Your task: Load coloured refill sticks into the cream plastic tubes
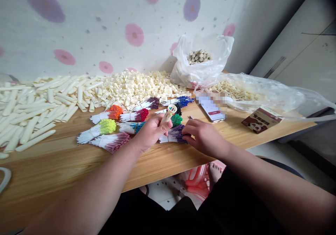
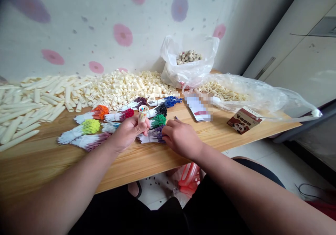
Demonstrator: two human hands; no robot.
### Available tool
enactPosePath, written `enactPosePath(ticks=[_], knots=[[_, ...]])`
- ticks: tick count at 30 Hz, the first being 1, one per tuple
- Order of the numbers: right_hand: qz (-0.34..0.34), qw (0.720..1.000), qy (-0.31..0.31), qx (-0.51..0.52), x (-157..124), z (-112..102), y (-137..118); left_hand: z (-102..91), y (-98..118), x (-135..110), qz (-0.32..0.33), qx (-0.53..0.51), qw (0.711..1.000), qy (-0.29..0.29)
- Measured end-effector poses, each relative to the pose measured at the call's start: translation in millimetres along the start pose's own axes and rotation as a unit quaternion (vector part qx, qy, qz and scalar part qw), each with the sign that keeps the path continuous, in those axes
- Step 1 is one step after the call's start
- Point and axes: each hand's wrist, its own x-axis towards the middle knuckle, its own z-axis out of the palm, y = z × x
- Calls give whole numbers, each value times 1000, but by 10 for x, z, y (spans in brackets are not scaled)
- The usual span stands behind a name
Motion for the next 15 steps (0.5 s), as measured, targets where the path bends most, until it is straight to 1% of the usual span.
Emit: enactPosePath(ticks=[2,4,8,12,15], knots=[[7,1000,9,-22,30,54,-49,21,17,-2,-22,14,1000,-3],[13,999,4,-45,60,89,-92,34,7,0,-29,14,999,0],[34,996,-6,-80,111,121,-182,53,-36,2,-40,-8,999,-25],[56,995,-9,-79,169,146,-229,74,-13,-8,-61,-14,997,-33],[57,996,-7,-62,212,184,-216,77,17,-15,-58,8,996,-63]])
